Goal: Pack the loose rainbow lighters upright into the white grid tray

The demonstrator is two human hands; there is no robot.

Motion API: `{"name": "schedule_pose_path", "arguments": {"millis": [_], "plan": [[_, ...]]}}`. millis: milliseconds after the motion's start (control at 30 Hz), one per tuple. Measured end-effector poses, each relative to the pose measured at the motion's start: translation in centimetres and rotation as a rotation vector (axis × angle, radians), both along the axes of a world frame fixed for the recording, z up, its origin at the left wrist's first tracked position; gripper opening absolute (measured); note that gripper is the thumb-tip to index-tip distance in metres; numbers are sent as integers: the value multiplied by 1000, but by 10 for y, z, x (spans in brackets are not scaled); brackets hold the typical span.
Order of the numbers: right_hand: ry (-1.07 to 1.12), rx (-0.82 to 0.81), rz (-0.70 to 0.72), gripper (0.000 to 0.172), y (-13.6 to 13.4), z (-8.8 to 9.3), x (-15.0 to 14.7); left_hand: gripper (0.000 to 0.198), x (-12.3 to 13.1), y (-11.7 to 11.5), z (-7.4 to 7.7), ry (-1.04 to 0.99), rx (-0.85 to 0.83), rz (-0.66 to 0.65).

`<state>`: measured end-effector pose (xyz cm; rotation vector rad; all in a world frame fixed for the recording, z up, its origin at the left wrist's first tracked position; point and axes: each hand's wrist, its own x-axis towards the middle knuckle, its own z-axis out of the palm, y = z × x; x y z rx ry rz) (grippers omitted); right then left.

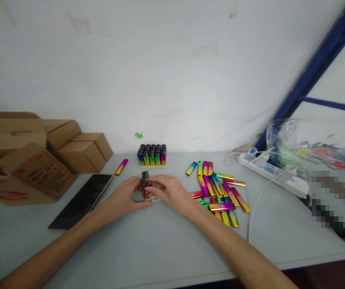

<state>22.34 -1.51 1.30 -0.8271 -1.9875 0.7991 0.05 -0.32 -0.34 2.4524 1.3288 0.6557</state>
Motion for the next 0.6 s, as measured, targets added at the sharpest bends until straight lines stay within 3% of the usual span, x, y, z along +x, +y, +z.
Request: {"name": "schedule_pose_path", "arguments": {"millis": [167,400,600], "plan": [[-225,196,12,29,3,4,0,46,-2,3,-3,-18,10,-5],[-350,251,0,27,3,6,-5,47,-3,7,-6,-13,20,-15],[-458,202,-49,40,5,16,5,47,-4,9,-5,35,30,10]]}}
